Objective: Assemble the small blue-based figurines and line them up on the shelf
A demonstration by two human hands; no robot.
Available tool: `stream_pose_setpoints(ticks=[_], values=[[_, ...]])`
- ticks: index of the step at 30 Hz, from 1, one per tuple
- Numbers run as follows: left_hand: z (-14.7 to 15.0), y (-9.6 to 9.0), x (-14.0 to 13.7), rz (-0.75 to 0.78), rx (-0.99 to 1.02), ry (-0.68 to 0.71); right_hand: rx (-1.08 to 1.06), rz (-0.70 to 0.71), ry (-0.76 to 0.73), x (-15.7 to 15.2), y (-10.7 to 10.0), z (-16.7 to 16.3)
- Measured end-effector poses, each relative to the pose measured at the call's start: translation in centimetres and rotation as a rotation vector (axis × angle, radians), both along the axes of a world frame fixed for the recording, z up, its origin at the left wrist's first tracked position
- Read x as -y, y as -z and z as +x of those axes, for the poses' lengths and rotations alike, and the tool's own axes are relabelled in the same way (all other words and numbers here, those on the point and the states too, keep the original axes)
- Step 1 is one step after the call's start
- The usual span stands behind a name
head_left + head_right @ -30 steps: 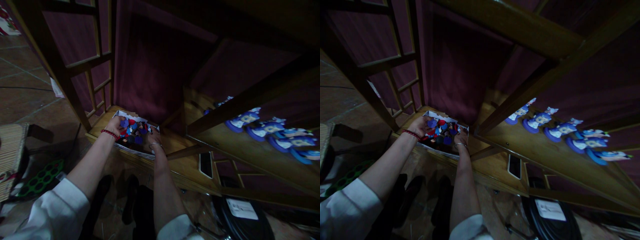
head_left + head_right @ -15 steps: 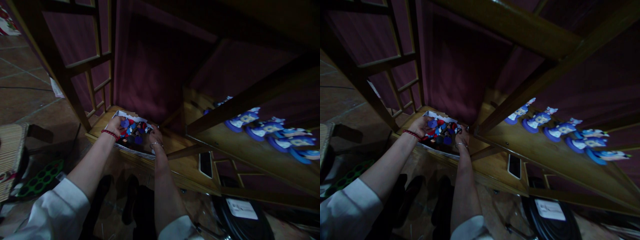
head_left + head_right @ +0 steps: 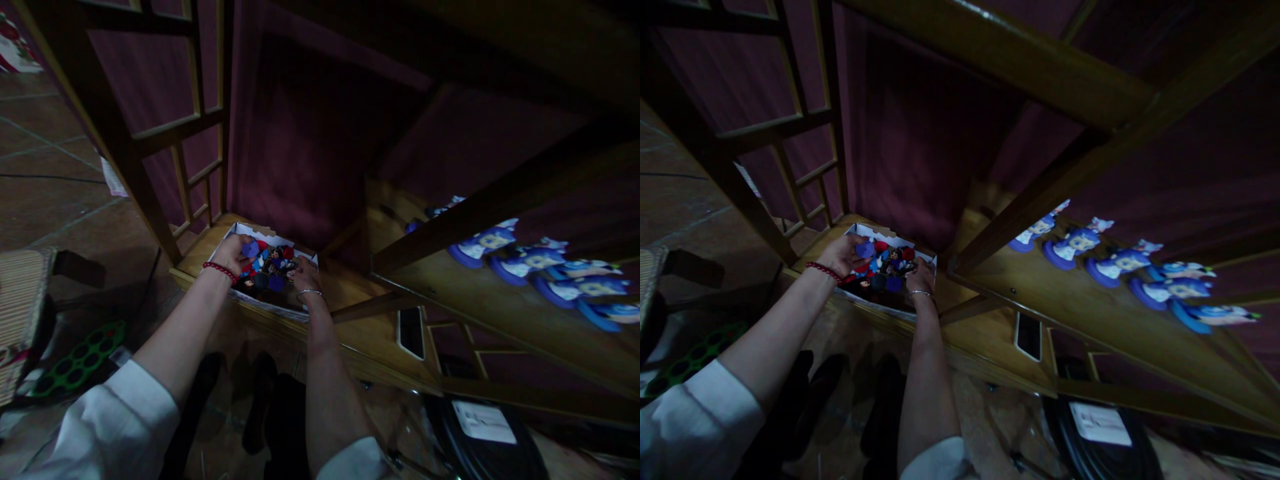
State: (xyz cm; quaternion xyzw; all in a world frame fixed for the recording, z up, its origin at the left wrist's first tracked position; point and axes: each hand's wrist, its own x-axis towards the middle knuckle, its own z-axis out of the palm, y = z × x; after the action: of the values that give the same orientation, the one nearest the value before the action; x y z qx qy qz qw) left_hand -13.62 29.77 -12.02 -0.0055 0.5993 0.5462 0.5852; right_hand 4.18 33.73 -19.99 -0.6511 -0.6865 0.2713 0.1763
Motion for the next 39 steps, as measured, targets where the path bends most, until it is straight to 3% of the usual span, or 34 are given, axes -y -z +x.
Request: stream_pose_setpoints(ticks=[5,11,15,19,23,30,39], values=[[0.3,0.4,-0.2,-0.005,-0.007,0.024,0.067,-0.035,-0.044,0.5,-1.2,-0.5],[1.0,0.8,-0.3,0.01,-0.024,0.068,0.046,-0.081,-0.038,0.2,-0.9,-0.7],[1.7,0.8,-0.4,0.008,-0.044,0.087,-0.025,-0.058,0.009,0.1,-0.7,-0.5],[2.2,0.8,-0.3,0.002,-0.057,0.104,-0.06,-0.006,-0.041,0.2,-0.7,-0.4],[2.4,1.0,-0.3,0.0,-0.07,0.082,-0.189,0.055,-0.162,0.3,-0.4,-0.7],[2.7,1.8,-0.6,-0.019,-0.102,0.113,-0.493,-0.021,-0.247,0.2,0.7,-1.6],[3.3,1.5,-0.4,-0.054,-0.127,0.113,-0.303,-0.044,-0.198,0.7,-0.3,-1.7]])
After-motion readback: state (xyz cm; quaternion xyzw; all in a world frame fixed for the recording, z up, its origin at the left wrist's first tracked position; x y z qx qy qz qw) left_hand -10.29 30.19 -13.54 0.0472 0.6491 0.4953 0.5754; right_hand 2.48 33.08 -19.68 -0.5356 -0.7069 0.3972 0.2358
